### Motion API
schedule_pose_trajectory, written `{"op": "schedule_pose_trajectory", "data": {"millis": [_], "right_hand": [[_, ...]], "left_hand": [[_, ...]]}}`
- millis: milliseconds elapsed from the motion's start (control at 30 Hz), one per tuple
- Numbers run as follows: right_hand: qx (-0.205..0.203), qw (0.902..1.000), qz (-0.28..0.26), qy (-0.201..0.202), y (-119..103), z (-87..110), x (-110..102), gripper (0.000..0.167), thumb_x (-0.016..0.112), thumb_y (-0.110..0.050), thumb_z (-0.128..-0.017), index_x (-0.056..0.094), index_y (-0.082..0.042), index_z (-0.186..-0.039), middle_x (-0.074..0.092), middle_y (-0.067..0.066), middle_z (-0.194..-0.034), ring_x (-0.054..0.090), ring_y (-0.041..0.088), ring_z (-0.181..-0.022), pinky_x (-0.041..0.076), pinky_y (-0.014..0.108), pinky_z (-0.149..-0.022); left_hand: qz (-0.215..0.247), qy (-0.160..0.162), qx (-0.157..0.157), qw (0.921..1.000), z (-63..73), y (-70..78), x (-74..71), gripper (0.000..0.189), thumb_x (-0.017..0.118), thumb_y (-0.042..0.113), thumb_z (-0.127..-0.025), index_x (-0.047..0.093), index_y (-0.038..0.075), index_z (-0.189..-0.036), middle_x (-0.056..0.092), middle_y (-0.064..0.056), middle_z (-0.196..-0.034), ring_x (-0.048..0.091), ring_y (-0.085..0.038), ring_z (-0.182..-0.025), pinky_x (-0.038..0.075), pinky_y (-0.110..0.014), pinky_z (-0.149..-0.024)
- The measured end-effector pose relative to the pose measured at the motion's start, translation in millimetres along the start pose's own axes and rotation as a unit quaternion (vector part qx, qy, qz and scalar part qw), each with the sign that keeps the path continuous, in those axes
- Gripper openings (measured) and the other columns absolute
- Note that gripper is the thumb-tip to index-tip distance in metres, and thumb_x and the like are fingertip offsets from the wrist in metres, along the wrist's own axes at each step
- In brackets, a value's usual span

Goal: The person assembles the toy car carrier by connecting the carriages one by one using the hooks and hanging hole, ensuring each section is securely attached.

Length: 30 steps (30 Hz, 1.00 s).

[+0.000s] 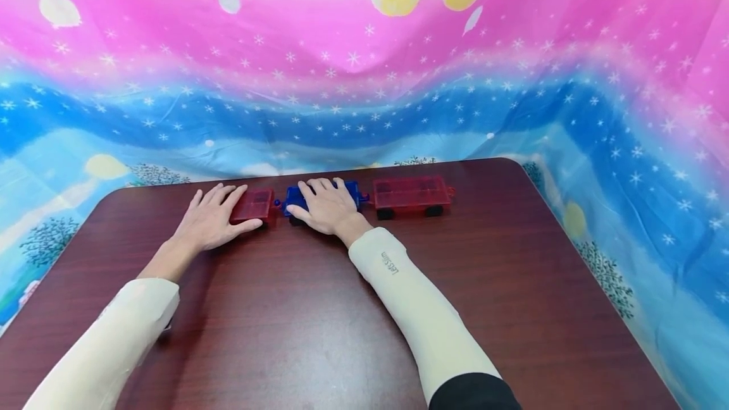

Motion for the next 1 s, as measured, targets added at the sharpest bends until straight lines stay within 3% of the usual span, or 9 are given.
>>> {"op": "schedule_pose_trajectory", "data": {"millis": [233, 533, 767, 1000], "right_hand": [[0.001, 0.9999, 0.005, -0.01, -1, 0.9, -3, 0.081, 0.018, -0.072, -0.101, 0.021, -0.021, -0.164, 0.027, 0.004, -0.166, 0.02, 0.024, -0.153, 0.01, 0.053, -0.123], [0.014, 0.9997, 0.006, 0.021, 0, 4.8, -11, 0.081, 0.014, -0.073, -0.1, 0.027, -0.024, -0.163, 0.029, 0.002, -0.164, 0.021, 0.025, -0.153, 0.012, 0.056, -0.122], [0.026, 0.9991, 0.005, 0.032, 10, 14.7, -22, 0.078, 0.016, -0.072, -0.101, 0.03, -0.024, -0.162, 0.031, 0.003, -0.164, 0.022, 0.026, -0.153, 0.012, 0.056, -0.121], [0.026, 0.9985, -0.002, 0.048, 26, 25.4, -31, 0.078, 0.019, -0.071, -0.101, 0.033, -0.023, -0.161, 0.033, 0.004, -0.163, 0.022, 0.027, -0.152, 0.012, 0.057, -0.121]], "left_hand": [[0.005, 0.001, 0.003, 1.0, 0.2, 2.4, -3.5, 0.108, 0.047, 0.087, -0.083, 0.031, 0.013, -0.16, 0.035, -0.023, -0.156, 0.02, -0.044, -0.149, 0.004, -0.067, -0.117], [0.006, 0.015, 0.014, 0.9998, -3.4, 13.3, -7.3, 0.1, 0.043, 0.083, -0.088, 0.034, 0.015, -0.16, 0.036, -0.021, -0.157, 0.019, -0.042, -0.15, 0.005, -0.066, -0.118], [0.014, 0.032, 0.016, 0.9993, -2.5, 19.9, -10.8, 0.09, 0.039, 0.077, -0.095, 0.041, 0.011, -0.156, 0.037, -0.021, -0.157, 0.022, -0.044, -0.149, 0.004, -0.066, -0.118], [0.017, 0.057, 0.018, 0.9981, -2.0, 25.7, -17.3, 0.084, 0.04, 0.072, -0.098, 0.044, 0.01, -0.154, 0.041, -0.021, -0.155, 0.028, -0.042, -0.147, 0.009, -0.065, -0.118]]}}
Point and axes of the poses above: each hand's wrist, its own z-axis away from the middle knuckle, its own x-axis out of the palm, y = z × x, the point moved 7 cm from there along -z, towards the middle knuckle
